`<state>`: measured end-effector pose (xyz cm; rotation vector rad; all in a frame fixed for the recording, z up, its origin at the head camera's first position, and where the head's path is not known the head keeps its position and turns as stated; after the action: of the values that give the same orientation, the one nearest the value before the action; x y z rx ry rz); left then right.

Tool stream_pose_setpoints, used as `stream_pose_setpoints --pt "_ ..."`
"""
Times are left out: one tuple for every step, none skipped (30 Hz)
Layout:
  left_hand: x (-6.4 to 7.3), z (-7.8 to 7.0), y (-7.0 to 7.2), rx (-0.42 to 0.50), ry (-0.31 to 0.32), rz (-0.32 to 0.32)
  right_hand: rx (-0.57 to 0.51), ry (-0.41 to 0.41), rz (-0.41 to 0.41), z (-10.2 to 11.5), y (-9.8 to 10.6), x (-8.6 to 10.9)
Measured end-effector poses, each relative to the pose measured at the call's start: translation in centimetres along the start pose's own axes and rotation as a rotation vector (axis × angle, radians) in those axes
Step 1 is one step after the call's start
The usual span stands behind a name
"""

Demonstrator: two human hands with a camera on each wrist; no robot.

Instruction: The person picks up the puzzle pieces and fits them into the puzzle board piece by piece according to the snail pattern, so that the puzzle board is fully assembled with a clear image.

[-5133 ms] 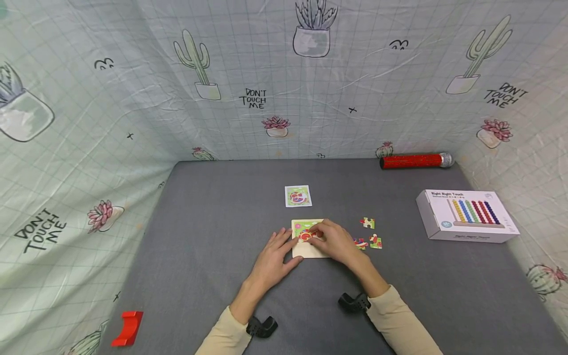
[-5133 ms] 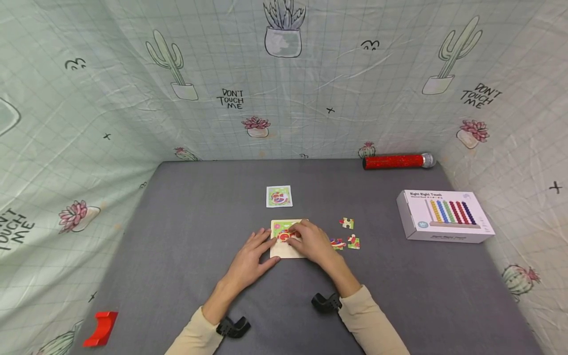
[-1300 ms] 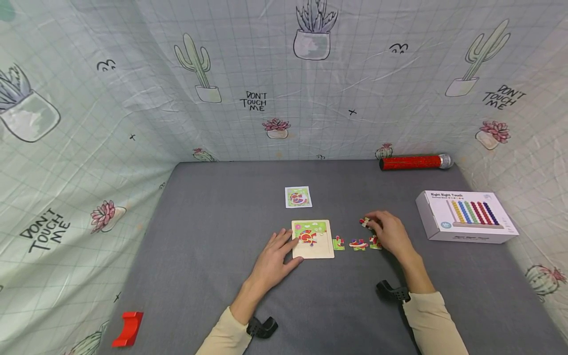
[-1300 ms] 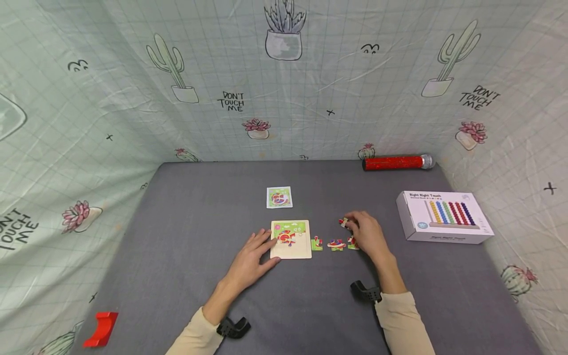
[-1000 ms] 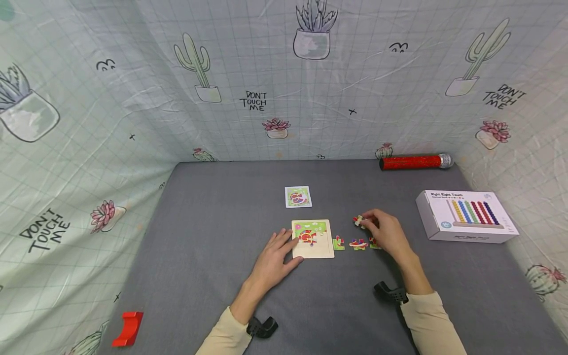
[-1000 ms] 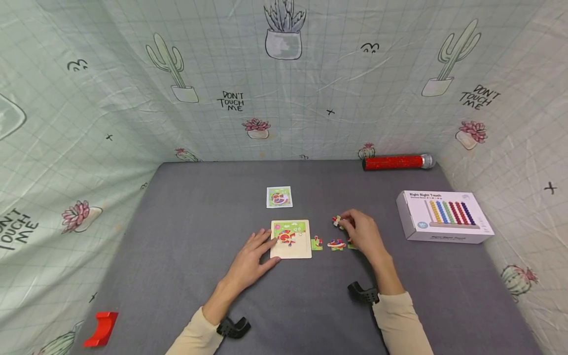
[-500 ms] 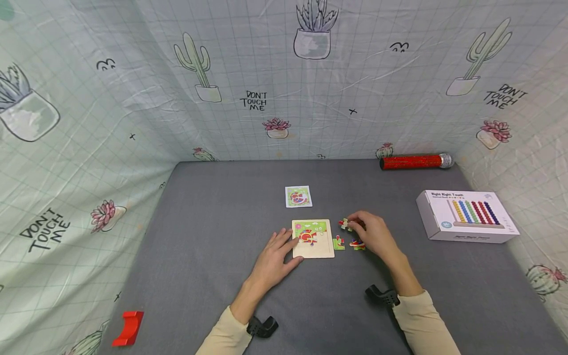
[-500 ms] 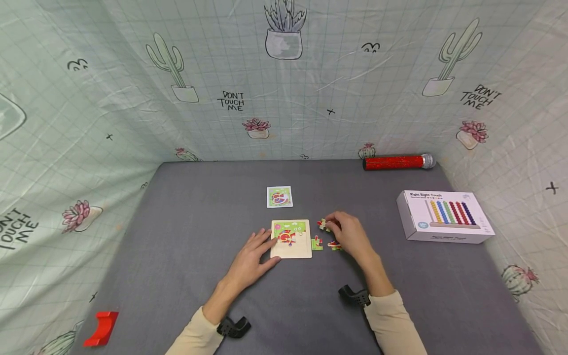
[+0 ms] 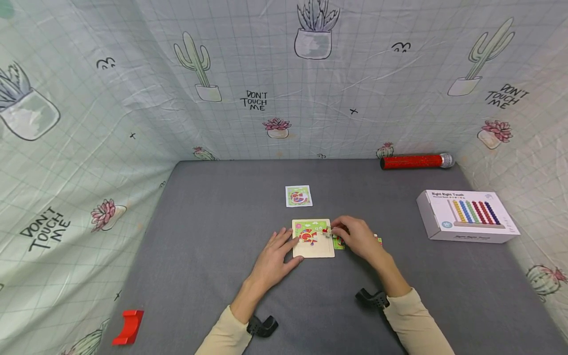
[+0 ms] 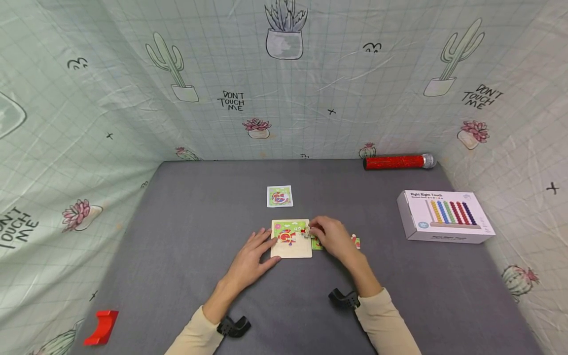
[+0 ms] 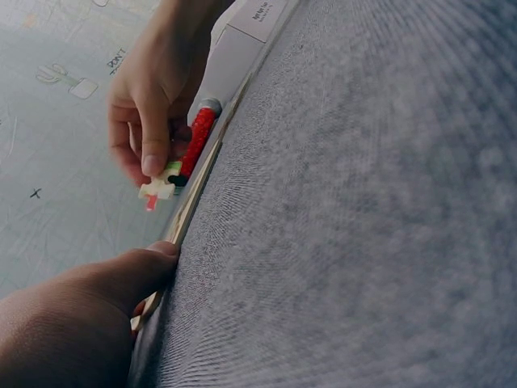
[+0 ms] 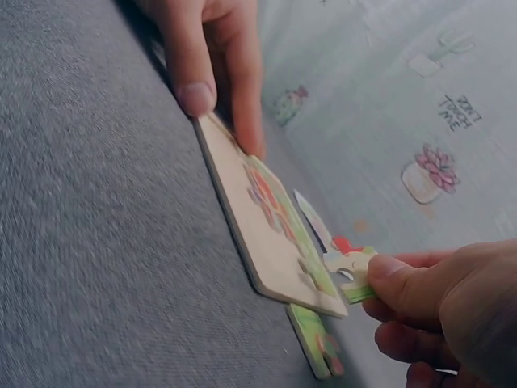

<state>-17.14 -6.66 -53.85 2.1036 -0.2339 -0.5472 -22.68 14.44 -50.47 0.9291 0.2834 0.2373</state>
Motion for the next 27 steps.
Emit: stream_pose_setpoints --pt "0.0 0.0 0.0 -0.001 0.001 0.000 -0.004 0.009 0.003 0.2 -0.2 -0.1" --pt "0.0 0.0 0.0 -0.004 0.002 0.001 -0.009 0.016 0.007 0.3 -0.3 -0.1" --pt "0.0 0.0 0.0 -0.005 0.004 0.002 -0.013 0.023 0.010 0.5 -0.5 -0.2" --pt "0.0 0.0 0.0 -0.006 0.004 0.002 -0.016 0.033 0.012 0.6 -0.6 -0.2" --pt "0.0 0.0 0.0 -0.007 0.005 0.002 -0.016 0.045 0.013 0.7 -0.7 -0.3" --pt "0.0 0.0 0.0 -0.007 0.005 0.002 -0.018 0.058 0.014 0.8 -0.9 -0.4" --pt "0.0 0.0 0.0 -0.006 0.004 0.002 -0.020 0.068 0.015 0.9 -1.0 -0.4" --pt "0.0 0.0 0.0 -0.008 0.002 0.002 -0.021 0.075 0.019 1.0 -1.2 -0.5" --pt "0.0 0.0 0.0 -0.008 -0.001 0.001 -0.021 0.083 0.021 1.0 -1.3 -0.5" --pt "0.0 -0.1 0.1 -0.008 -0.004 -0.001 -0.019 0.089 0.022 1.1 -1.5 -0.6" --pt "0.1 -0.1 0.1 -0.008 -0.007 -0.002 -0.018 0.093 0.024 1.1 -1.6 -0.6" --pt "0.1 -0.1 0.1 -0.007 -0.009 -0.004 -0.014 0.095 0.028 1.1 -1.8 -0.6" --pt "0.1 -0.1 0.1 -0.007 -0.012 -0.006 -0.010 0.095 0.029 1.1 -1.9 -0.6" --pt "0.1 -0.1 0.1 -0.007 -0.014 -0.008 -0.003 0.095 0.030 1.1 -2.0 -0.6" --pt "0.1 -0.1 0.1 -0.005 -0.015 -0.009 0.003 0.094 0.030 1.1 -2.1 -0.6" --pt "0.1 -0.1 0.1 -0.005 -0.014 -0.009 0.009 0.094 0.029 1.1 -2.2 -0.6" --pt "0.1 -0.1 0.0 -0.005 -0.013 -0.009 0.014 0.092 0.027 1.1 -2.3 -0.7" --pt "0.1 -0.1 0.0 -0.007 -0.012 -0.008 0.020 0.091 0.024 1.1 -2.4 -0.7" --pt "0.1 -0.1 0.0 -0.008 -0.010 -0.007 0.025 0.090 0.020 1.1 -2.4 -0.7" --pt "0.1 -0.1 0.0 -0.009 -0.009 -0.006 0.031 0.090 0.016 1.1 -2.5 -0.7" --pt "0.1 -0.1 0.0 -0.009 -0.008 -0.005 0.035 0.092 0.012 1.1 -2.5 -0.7" --pt "0.1 0.0 0.0 -0.010 -0.007 -0.003 0.041 0.094 0.008 1.1 -2.5 -0.7" --pt "0.0 0.0 -0.1 -0.010 -0.007 -0.004 0.048 0.096 0.006 1.1 -2.5 -0.7" --pt "0.0 0.0 -0.1 -0.009 -0.008 -0.003 0.053 0.098 0.004 1.1 -2.6 -0.6" --pt "0.0 0.0 -0.1 -0.006 -0.010 -0.004 0.059 0.099 0.004 1.1 -2.6 -0.6" --pt "0.0 0.0 -0.1 -0.004 -0.012 -0.005 0.063 0.102 0.003 1.1 -2.7 -0.6" --pt "0.0 0.0 -0.1 -0.003 -0.014 -0.006 0.066 0.103 0.002 1.1 -2.7 -0.6"
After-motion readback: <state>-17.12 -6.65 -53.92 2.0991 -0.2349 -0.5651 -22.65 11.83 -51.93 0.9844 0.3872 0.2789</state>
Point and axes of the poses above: each hand's wrist, its own x-axis away from the middle knuckle, its own y-axis out of the back of the hand, z = x × y, the point moved 8 cm from there along -x, towards the middle knuckle, and after that the axes turned 3 degrees about x, right-handed, at the moved point
